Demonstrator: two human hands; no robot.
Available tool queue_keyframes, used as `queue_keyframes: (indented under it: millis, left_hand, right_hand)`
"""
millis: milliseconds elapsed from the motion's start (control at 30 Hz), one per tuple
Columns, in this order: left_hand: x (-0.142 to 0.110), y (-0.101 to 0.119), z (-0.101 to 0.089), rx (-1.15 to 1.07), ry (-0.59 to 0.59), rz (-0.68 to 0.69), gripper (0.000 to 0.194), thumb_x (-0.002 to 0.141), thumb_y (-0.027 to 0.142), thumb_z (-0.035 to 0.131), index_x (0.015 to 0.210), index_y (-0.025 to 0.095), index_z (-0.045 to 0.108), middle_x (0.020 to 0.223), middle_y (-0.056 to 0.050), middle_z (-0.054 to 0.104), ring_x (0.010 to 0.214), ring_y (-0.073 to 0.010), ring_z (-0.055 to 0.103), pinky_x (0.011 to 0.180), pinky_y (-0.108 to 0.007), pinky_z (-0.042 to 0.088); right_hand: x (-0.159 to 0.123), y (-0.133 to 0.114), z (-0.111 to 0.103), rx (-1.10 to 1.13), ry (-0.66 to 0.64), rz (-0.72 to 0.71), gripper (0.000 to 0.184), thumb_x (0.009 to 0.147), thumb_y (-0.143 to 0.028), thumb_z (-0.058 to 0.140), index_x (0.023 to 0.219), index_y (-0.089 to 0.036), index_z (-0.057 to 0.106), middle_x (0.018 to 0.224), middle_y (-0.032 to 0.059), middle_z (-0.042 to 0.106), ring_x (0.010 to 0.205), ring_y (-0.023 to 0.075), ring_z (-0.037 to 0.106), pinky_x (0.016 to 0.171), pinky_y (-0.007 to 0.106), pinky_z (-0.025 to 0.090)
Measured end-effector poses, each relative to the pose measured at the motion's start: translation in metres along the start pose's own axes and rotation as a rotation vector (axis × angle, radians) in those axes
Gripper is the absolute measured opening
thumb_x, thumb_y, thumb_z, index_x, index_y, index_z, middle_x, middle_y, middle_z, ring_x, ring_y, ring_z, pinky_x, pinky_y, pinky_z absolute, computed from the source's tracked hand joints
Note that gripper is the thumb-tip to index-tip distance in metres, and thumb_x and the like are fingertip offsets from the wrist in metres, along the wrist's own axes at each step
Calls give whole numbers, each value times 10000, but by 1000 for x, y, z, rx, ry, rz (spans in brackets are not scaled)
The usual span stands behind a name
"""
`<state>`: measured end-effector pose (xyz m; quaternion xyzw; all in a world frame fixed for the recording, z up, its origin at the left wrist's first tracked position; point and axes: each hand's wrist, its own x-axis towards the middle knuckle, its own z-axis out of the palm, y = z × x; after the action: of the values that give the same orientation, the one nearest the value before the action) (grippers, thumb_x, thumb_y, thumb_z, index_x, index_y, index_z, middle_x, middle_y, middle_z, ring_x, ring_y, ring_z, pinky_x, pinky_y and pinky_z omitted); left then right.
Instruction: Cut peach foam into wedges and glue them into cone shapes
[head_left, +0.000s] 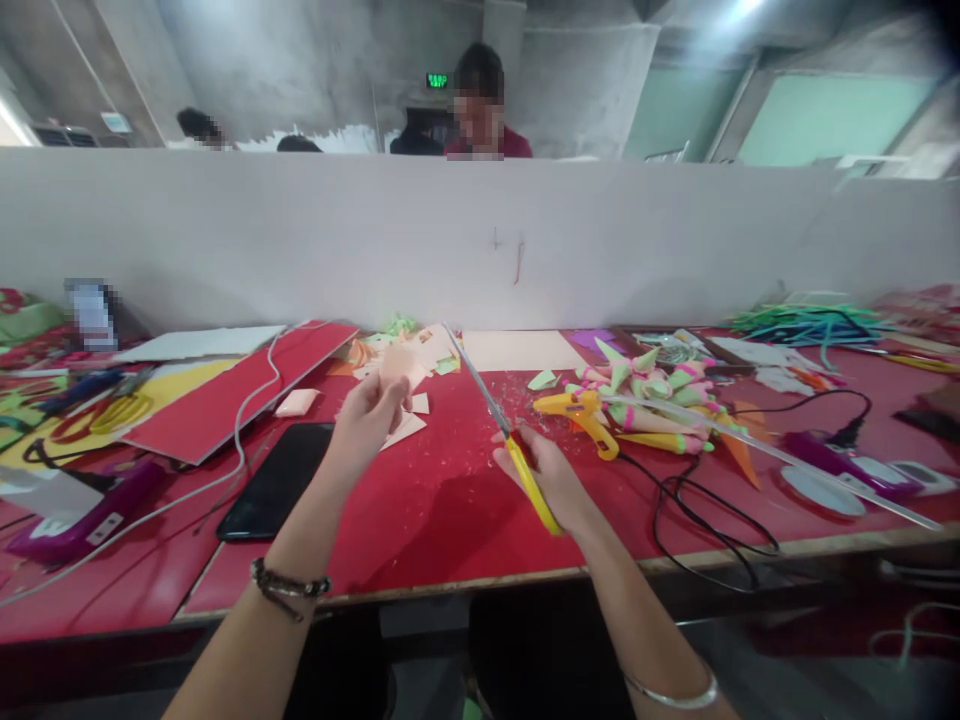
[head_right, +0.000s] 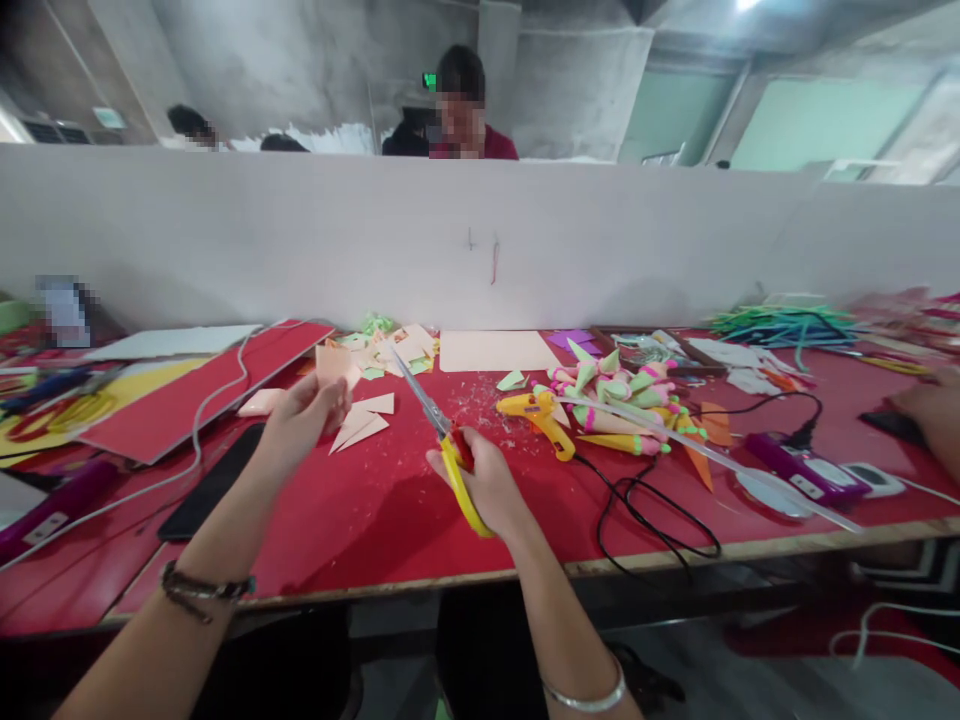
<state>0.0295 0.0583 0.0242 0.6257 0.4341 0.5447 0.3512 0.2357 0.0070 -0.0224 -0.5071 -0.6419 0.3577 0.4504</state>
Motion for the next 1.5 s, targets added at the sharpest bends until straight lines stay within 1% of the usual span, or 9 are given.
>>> queue_keyframes:
  millis: [133, 300, 400, 567, 867, 1033, 1300, 1400, 1500]
  left_hand:
    - [15, 9, -10, 28, 107, 113, 227, 789, 279, 482, 588, 178, 456, 431, 62, 389, 366, -50, 328, 366, -175, 226]
    - [16, 10, -20, 41, 59, 69, 216, 788, 253, 478, 588, 171, 469, 403, 71, 350, 346, -45, 300, 357, -169, 214]
    - [13, 10, -21, 8, 41, 35, 217, 786, 264, 476, 591, 170, 458, 414, 72, 362, 353, -44, 308, 366, -167, 235]
    - [8, 8, -24, 10, 53, 28, 204, 778, 277, 482, 604, 171, 461, 453, 65, 394, 382, -44, 329, 386, -172, 251]
    - [3, 8, -21, -37, 46, 15, 197, 759, 303, 498, 615, 184, 439, 484, 64, 371, 381, -46, 291, 385, -190, 209]
    - [-1, 3, -17, 82, -89, 50, 238, 779, 328, 499, 603, 175, 453, 480, 57, 392, 401, -50, 307, 412, -191, 258]
    - [-3, 8, -24, 183, -172, 27, 218, 769, 308, 505, 607, 166, 469, 539, 34, 442, 473, -71, 391, 436, -192, 297]
    - [-4, 9, -24, 212, -209, 6, 249, 776, 340, 498, 601, 168, 456, 526, 35, 436, 444, -66, 362, 416, -193, 272]
    - [-5, 11, -22, 168, -224, -19, 289, 784, 366, 483, 577, 172, 429, 508, 39, 415, 425, -62, 337, 405, -191, 262]
  right_hand:
    - [-4, -2, 5, -37, -13, -17, 250, 744, -422, 532, 800, -181, 490, 678, -16, 507, 620, 131, 501, 575, 246, 408]
    - [-9, -2, 17, -14, -46, -109, 294, 811, -472, 398, 856, -191, 471, 776, 20, 518, 707, 148, 522, 653, 277, 434]
    - [-13, -3, 17, -87, -51, -115, 349, 756, -496, 487, 938, -199, 449, 858, 27, 516, 766, 160, 523, 693, 297, 442]
    - [-16, -7, 15, -182, -85, -67, 569, 601, -504, 655, 1019, -182, 438, 965, 59, 516, 878, 212, 519, 771, 364, 435]
    - [-15, -8, 15, -303, -112, -26, 703, 592, -476, 665, 1160, -162, 397, 1109, 123, 494, 1032, 285, 466, 852, 441, 385]
    - [-14, -8, 17, -291, -111, -32, 569, 628, -397, 648, 1104, -171, 432, 975, 67, 526, 889, 223, 512, 767, 387, 427]
    - [-13, -5, 17, -365, -112, -86, 355, 678, -422, 608, 912, -187, 481, 831, 36, 543, 747, 186, 522, 658, 315, 415]
    - [-12, -3, 18, -405, -104, -131, 256, 728, -418, 557, 798, -187, 471, 762, 24, 529, 682, 165, 509, 615, 283, 391]
    - [-13, -5, 19, -433, -105, -150, 235, 756, -417, 519, 755, -190, 455, 723, 13, 518, 637, 151, 493, 570, 264, 363]
